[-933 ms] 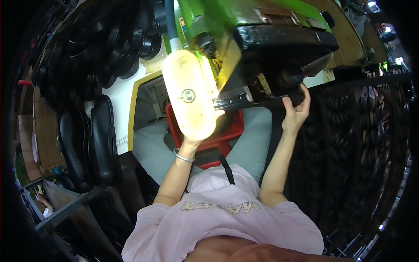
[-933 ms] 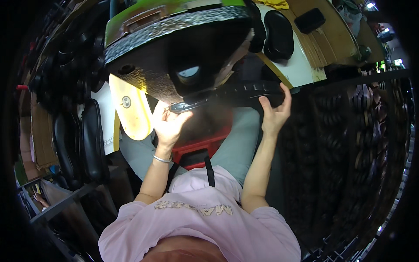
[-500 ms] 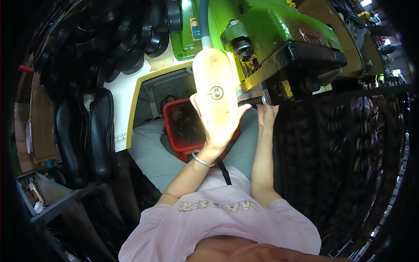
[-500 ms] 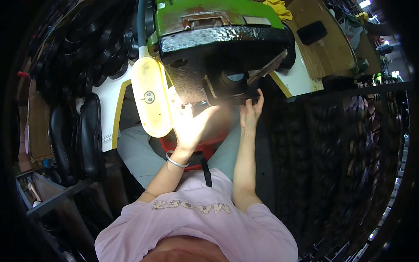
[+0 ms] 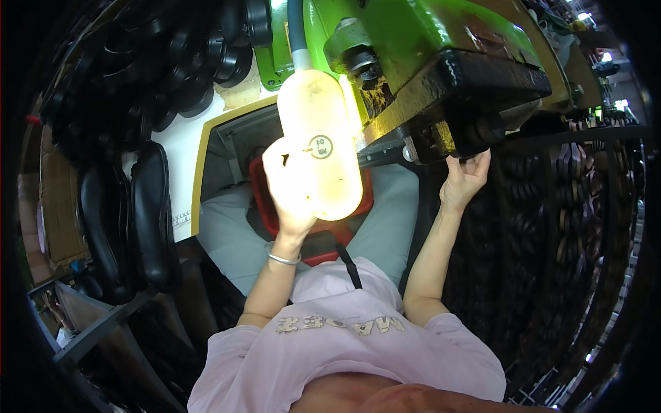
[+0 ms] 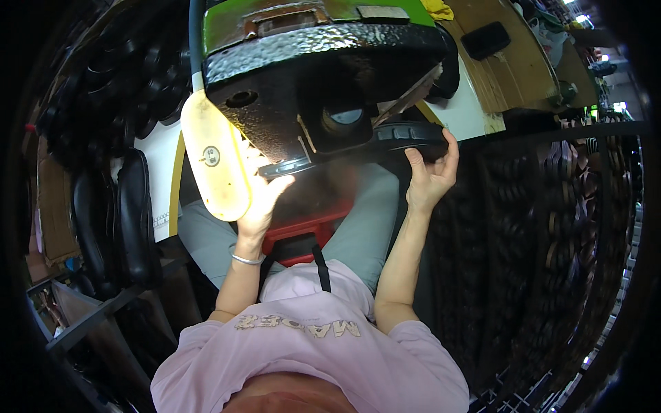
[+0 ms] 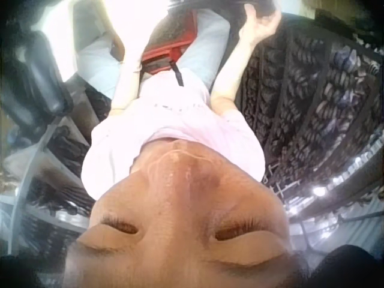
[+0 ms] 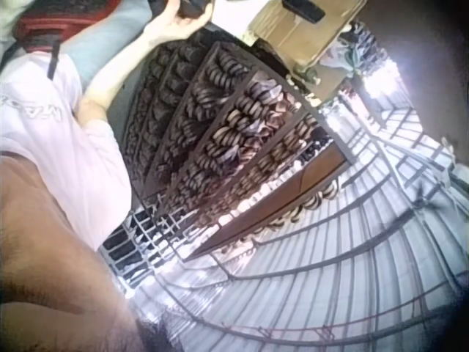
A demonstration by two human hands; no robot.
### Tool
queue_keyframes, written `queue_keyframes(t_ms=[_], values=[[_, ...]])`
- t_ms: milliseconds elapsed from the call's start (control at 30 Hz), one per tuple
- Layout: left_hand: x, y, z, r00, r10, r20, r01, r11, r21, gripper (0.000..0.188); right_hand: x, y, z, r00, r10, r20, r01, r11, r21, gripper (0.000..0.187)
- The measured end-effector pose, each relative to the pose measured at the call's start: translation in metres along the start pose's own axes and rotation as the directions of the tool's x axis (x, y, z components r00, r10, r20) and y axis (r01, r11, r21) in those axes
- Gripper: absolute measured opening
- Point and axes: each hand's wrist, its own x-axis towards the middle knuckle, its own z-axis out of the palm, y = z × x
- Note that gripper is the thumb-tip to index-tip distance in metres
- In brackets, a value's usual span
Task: The person repeatedly grinds the heels of black shoes against a green electric grinding machine. They pick up shoes from a nearby rack, hold them against the spinning wheel to smooth the surface, and then place them back on the rack. The process is repeated for multiple shoes throughout the clip.
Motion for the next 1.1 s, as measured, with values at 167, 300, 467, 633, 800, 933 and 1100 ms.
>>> queue_keyframes(t_ms=[167, 300, 467, 633, 800, 933, 1100], values=[[0.019, 0.057, -0.019, 0.994, -0.018, 0.108, 0.03, 0.994, -0.107, 0.034, -0.005, -0.019, 0.013, 0.996, -0.042, 0.082, 0.046, 0.997, -0.06, 0.067], [0.022, 0.064, -0.039, 0.994, -0.075, 0.075, 0.084, 0.988, -0.127, 0.038, -0.016, -0.015, 0.018, 0.99, -0.006, 0.143, 0.014, 0.999, -0.052, 0.069], [0.008, 0.05, -0.07, 0.992, -0.122, 0.04, 0.128, 0.966, -0.227, 0.039, -0.028, -0.02, 0.035, 0.977, -0.035, 0.212, 0.034, 0.999, 0.01, 0.068], [-0.006, 0.041, -0.103, 0.985, -0.172, 0.016, 0.171, 0.955, -0.242, 0.037, -0.047, -0.009, 0.044, 0.957, -0.076, 0.28, 0.069, 0.997, 0.033, 0.068], [-0.02, 0.021, -0.137, 0.969, -0.248, -0.022, 0.231, 0.93, -0.286, 0.034, -0.068, 0.003, 0.064, 0.918, -0.138, 0.371, 0.101, 0.988, 0.12, 0.063], [-0.03, -0.01, -0.152, 0.951, -0.309, 0.024, 0.299, 0.894, -0.334, 0.032, -0.072, 0.004, 0.077, 0.88, -0.179, 0.441, 0.151, 0.984, 0.098, 0.06], [-0.021, -0.029, -0.14, 0.934, -0.344, 0.098, 0.348, 0.937, -0.026, 0.028, -0.071, 0.012, 0.079, 0.849, -0.271, 0.455, 0.273, 0.96, 0.062, 0.055]])
